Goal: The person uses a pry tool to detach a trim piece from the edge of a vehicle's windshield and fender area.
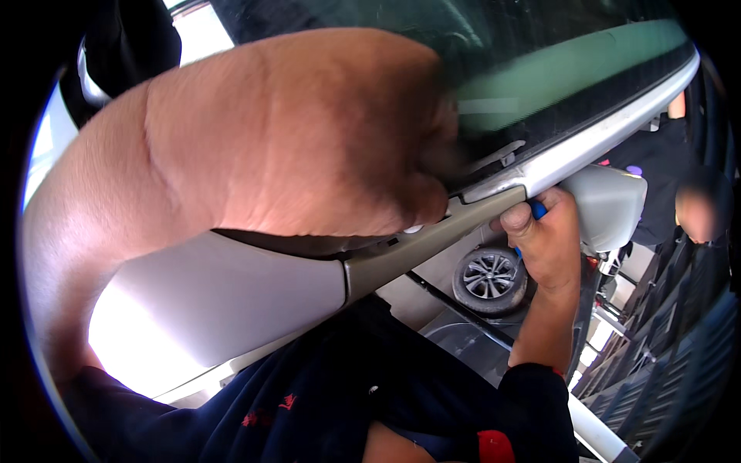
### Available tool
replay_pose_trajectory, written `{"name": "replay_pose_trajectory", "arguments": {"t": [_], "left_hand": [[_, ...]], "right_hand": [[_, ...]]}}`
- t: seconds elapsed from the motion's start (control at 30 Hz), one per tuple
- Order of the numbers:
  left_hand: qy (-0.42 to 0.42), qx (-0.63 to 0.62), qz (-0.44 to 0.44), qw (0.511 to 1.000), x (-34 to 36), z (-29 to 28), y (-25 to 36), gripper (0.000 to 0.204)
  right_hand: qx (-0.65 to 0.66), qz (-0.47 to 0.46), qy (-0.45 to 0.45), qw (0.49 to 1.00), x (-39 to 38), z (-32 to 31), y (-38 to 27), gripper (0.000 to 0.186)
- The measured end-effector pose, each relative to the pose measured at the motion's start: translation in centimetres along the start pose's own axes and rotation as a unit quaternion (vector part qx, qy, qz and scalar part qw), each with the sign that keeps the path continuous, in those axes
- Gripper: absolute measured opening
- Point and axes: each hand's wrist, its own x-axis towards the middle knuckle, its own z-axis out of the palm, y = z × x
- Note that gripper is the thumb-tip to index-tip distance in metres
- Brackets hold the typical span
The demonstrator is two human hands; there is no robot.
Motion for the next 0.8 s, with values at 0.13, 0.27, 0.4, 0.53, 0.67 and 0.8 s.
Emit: {"name": "replay_pose_trajectory", "arguments": {"t": [0.13, 0.27, 0.4, 0.53, 0.67, 0.8], "left_hand": [[0.018, -0.008, 0.031, 0.999, 0.1, 0.2, 1.6, 0.013], [0.032, -0.029, 0.08, 0.996, -0.1, 0.0, 0.4, 0.013], [-0.09, 0.031, 0.105, 0.99, -0.2, -2.2, -0.6, 0.023], [-0.093, 0.093, -0.007, 0.991, -0.8, -1.4, 2.9, 0.029], [-0.122, 0.072, -0.096, 0.985, 0.1, -1.1, 3.7, 0.028], [-0.113, 0.057, -0.129, 0.984, 0.1, -0.6, 4.1, 0.027]], "right_hand": [[-0.039, 0.0, 0.015, 0.999, 0.0, -0.8, 0.7, 0.069], [-0.068, 0.022, 0.017, 0.997, -0.1, -1.1, 1.0, 0.073], [-0.075, -0.003, 0.019, 0.997, 0.2, -0.6, 1.4, 0.075], [-0.088, -0.008, 0.013, 0.996, 0.1, -0.8, 1.4, 0.076], [-0.099, -0.008, 0.028, 0.995, 0.2, -0.9, 1.6, 0.078], [-0.085, -0.011, 0.04, 0.995, 0.1, -0.5, 1.6, 0.079]]}}
